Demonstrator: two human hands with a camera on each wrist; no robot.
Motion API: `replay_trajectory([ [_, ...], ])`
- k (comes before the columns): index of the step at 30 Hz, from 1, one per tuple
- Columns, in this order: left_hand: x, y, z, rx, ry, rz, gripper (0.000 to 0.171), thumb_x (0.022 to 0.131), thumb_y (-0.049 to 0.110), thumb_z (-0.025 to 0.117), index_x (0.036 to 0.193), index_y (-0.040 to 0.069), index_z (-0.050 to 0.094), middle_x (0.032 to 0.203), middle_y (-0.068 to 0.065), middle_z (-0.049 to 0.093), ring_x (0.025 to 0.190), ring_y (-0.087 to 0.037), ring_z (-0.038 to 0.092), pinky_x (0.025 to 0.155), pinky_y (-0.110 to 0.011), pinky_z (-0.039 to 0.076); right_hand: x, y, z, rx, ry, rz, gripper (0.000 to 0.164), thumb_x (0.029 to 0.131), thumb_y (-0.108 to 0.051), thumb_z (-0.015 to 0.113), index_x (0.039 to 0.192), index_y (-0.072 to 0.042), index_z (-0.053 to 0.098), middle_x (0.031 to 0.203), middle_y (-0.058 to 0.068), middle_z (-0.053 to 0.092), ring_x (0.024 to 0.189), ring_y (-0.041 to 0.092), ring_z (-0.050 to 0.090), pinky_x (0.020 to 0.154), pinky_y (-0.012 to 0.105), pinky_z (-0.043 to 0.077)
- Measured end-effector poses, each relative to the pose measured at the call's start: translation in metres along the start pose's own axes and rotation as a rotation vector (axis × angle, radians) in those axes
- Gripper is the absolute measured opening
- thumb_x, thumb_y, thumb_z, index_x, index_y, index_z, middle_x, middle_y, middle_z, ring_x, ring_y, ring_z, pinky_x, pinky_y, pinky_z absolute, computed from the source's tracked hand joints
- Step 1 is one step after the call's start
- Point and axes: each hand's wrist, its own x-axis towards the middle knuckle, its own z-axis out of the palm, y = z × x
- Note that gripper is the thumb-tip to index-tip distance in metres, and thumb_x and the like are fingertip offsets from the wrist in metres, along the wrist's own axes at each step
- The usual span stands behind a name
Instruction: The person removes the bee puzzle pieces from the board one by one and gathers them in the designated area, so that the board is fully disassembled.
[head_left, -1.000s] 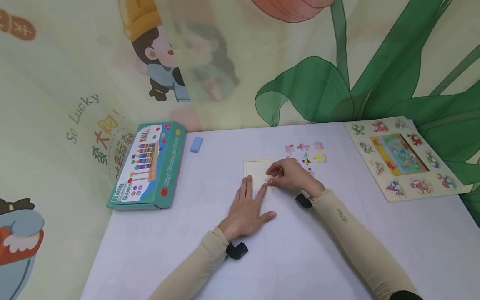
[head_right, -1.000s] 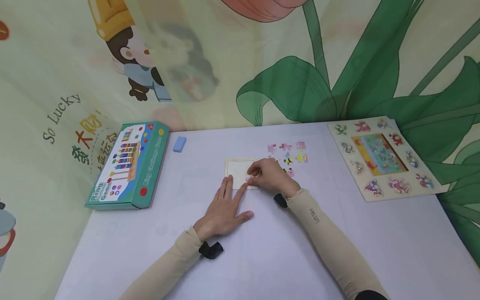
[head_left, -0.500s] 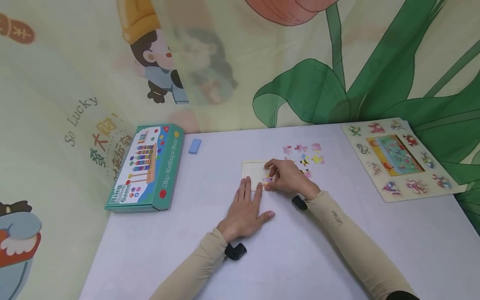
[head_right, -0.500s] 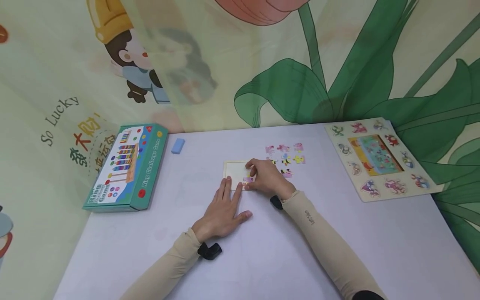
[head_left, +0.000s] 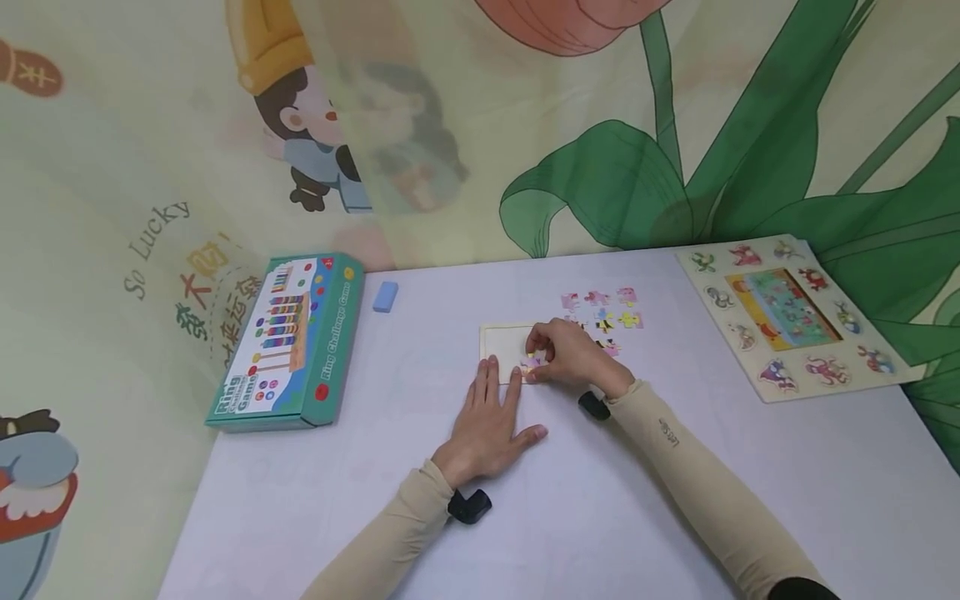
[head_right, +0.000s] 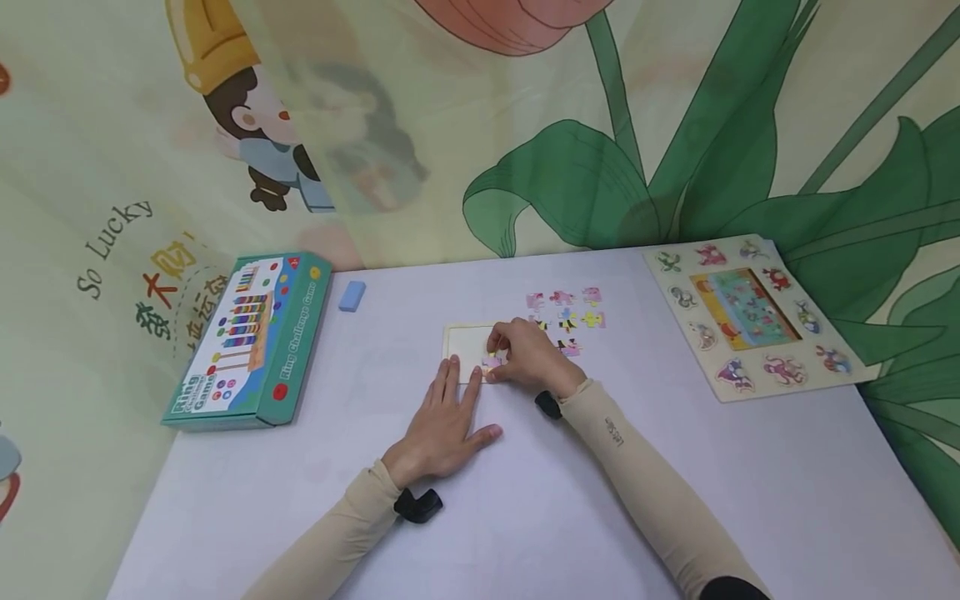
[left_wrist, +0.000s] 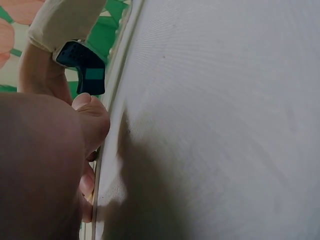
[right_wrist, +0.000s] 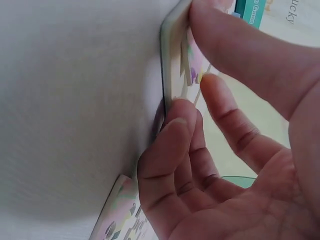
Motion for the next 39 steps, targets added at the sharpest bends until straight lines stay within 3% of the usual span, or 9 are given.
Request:
replay_trajectory([
  [12,0.001,-0.003,0.002,0.018,-0.001,0.001,0.095,0.105,0.065,0.049,0.171,0.006,0.015,0.175,-0.030,-0.005,0.165,-0.044,-0.005,0.133,-0.054,0.014,-0.001,-0.001,-0.001,0.089,-0.005,0.008,0.039,0.080,-0.006,0.093,0.112,-0.004,0.070,0.099,0.007,0.072,0.087,0.017,0.066,0.082,0.031,0.056],
  [19,0.000,-0.005,0.000,0.014,0.010,-0.001,0.095,0.106,0.063,0.050,0.170,0.004,0.015,0.175,-0.031,-0.005,0.165,-0.044,-0.005,0.133,-0.055,0.014,-0.002,0.001,0.002,0.089,-0.002,-0.073,0.040,0.080,-0.006,0.093,0.115,-0.003,0.073,0.099,0.007,0.074,0.090,0.018,0.068,0.082,0.033,0.057],
  [27,-0.002,-0.003,0.000,-0.003,0.002,0.010,0.095,0.106,0.064,0.050,0.171,0.005,0.014,0.175,-0.030,-0.005,0.165,-0.044,-0.006,0.133,-0.055,0.015,-0.007,0.008,-0.003,0.062,-0.019,-0.096,0.038,0.084,-0.006,0.090,0.118,-0.002,0.074,0.097,0.006,0.074,0.083,0.014,0.066,0.080,0.031,0.058],
  [34,-0.001,-0.001,0.001,0.019,0.000,0.009,0.094,0.106,0.064,0.049,0.171,0.006,0.012,0.175,-0.031,-0.008,0.164,-0.045,-0.007,0.133,-0.054,0.014,-0.022,0.028,-0.018,0.051,0.085,-0.138,0.036,0.085,-0.004,0.089,0.118,-0.003,0.075,0.099,0.007,0.076,0.085,0.017,0.069,0.079,0.032,0.057],
  [39,0.000,-0.001,0.001,0.029,-0.001,0.002,0.093,0.106,0.063,0.048,0.171,0.008,0.011,0.175,-0.031,-0.009,0.164,-0.045,-0.008,0.134,-0.053,0.012,-0.042,0.054,-0.045,0.044,0.159,-0.056,0.038,0.086,-0.003,0.087,0.123,-0.005,0.075,0.107,0.011,0.075,0.093,0.024,0.068,0.080,0.034,0.054],
])
